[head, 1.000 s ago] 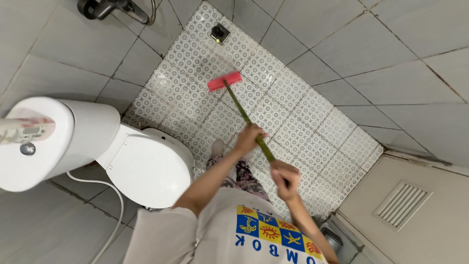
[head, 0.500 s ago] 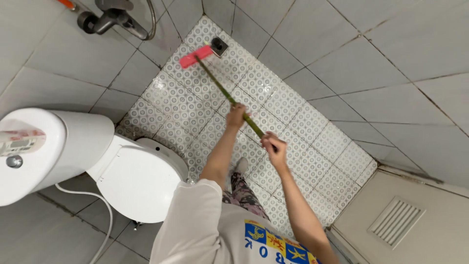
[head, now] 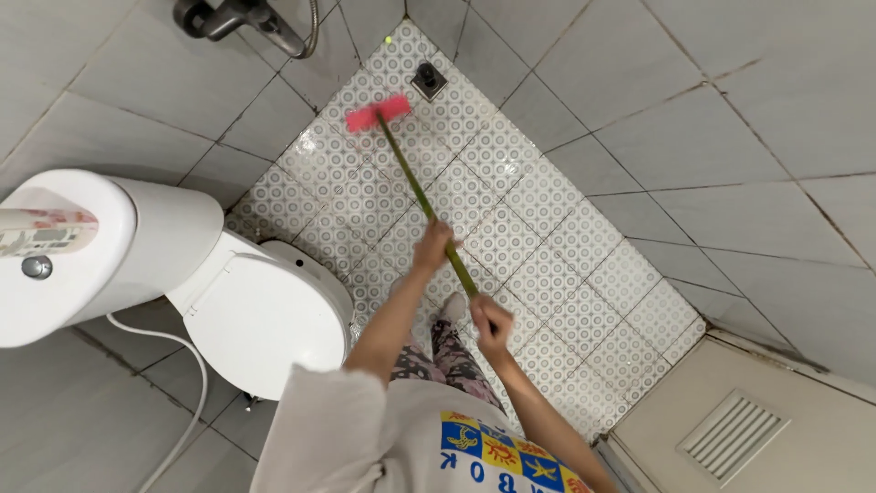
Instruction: Scrubbing the tiled bathroom floor with a brush and cleaning the exterior of the toilet using a bidet sprayer.
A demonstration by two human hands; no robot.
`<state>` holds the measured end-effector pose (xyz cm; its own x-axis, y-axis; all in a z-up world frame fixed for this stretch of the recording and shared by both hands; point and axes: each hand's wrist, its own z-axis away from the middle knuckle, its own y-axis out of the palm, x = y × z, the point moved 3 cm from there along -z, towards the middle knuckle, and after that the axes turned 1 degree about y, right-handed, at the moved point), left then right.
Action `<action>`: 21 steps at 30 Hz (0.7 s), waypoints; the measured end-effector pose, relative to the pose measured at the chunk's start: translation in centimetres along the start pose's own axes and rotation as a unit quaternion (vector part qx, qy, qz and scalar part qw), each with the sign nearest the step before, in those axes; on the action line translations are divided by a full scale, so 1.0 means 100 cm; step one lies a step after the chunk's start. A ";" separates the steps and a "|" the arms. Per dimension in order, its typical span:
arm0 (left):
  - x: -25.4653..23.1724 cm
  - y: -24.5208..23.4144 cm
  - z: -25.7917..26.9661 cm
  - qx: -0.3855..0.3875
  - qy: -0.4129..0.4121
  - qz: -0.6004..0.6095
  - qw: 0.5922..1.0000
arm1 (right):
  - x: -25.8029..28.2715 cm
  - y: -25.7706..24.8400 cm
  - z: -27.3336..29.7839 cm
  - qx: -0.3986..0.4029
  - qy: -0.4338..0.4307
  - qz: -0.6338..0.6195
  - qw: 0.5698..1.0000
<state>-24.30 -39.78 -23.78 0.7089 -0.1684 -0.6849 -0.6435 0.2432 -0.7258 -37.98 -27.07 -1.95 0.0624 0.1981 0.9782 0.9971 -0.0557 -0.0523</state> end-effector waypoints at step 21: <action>0.009 -0.048 0.000 0.000 0.010 0.091 0.996 | -0.034 -0.002 0.016 -0.104 -0.004 0.101 0.989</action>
<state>-20.57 -41.09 -20.90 0.5749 -0.1411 -0.8059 -0.7606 0.2709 -0.5900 -38.29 -26.18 -5.61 0.2609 0.1704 0.9502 0.9334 -0.2959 -0.2032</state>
